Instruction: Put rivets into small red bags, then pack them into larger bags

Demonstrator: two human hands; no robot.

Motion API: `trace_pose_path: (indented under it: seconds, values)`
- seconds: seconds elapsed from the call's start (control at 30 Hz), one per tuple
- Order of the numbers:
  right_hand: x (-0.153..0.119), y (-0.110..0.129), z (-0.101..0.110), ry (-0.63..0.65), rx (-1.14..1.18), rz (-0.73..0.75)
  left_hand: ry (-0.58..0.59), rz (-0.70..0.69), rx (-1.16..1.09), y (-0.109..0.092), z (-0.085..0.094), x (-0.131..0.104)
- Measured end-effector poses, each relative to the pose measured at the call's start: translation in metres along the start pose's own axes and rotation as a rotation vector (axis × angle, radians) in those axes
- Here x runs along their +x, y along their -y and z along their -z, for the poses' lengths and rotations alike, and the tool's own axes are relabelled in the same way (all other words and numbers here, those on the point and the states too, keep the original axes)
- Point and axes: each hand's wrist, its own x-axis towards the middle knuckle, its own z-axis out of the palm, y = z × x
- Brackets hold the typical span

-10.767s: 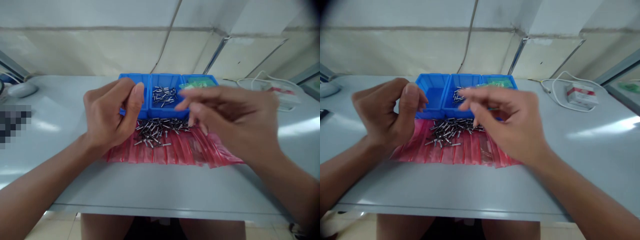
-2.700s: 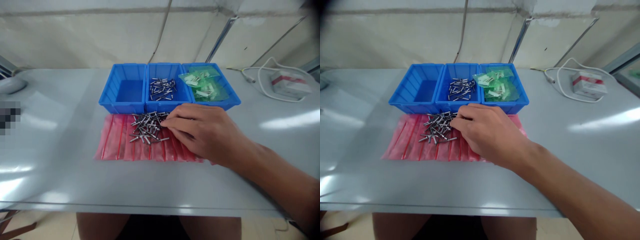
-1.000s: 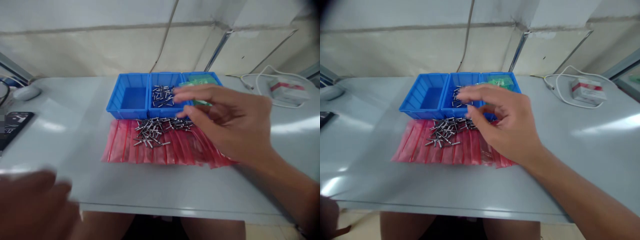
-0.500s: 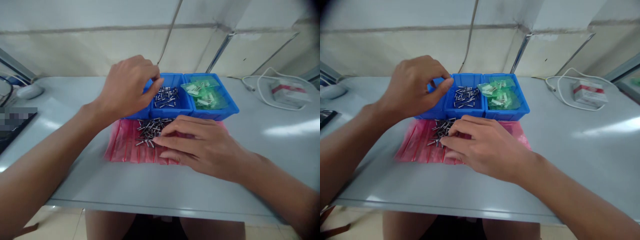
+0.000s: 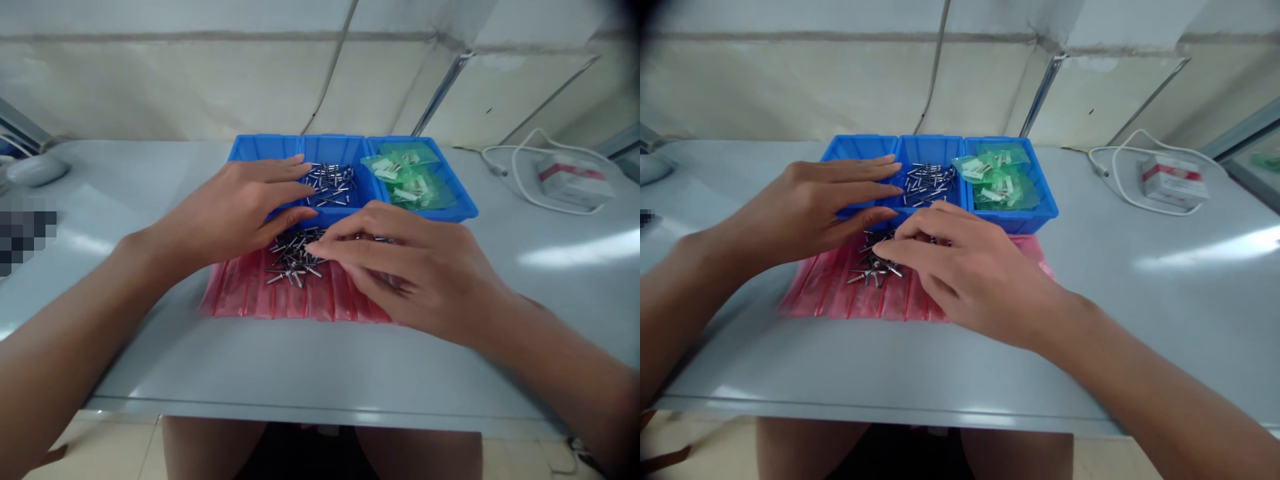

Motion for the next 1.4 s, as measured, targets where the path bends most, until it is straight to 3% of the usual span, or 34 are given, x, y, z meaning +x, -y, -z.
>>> trace_pose_path:
  seconds: [0.3,0.5,0.63,0.83,0.97,1.2,1.4]
  values:
    - [-0.003,-0.010,0.003,0.027,-0.015,-0.123,-0.041,-0.017,-0.043,0.004,-0.005,-0.003]
    - [0.001,-0.001,0.006,-0.132,0.102,-0.218,-0.035,-0.011,-0.048,0.004,-0.004,-0.003]
    - [0.002,0.004,0.008,-0.178,0.183,-0.357,-0.038,-0.029,-0.009,0.001,-0.002,0.000]
    - [0.001,0.009,0.007,-0.327,0.213,-0.480,-0.271,-0.134,-0.094,-0.032,0.008,0.010]
    - [0.003,0.015,0.006,-0.405,0.375,-0.530,-0.313,-0.090,-0.116,-0.051,0.012,0.014]
    - [0.004,0.013,0.006,-0.463,0.423,-0.616,-0.353,-0.049,-0.032,-0.050,0.016,0.011]
    - [0.007,0.012,0.006,-0.498,0.581,-0.560,-0.386,-0.082,0.021,-0.046,0.014,0.011]
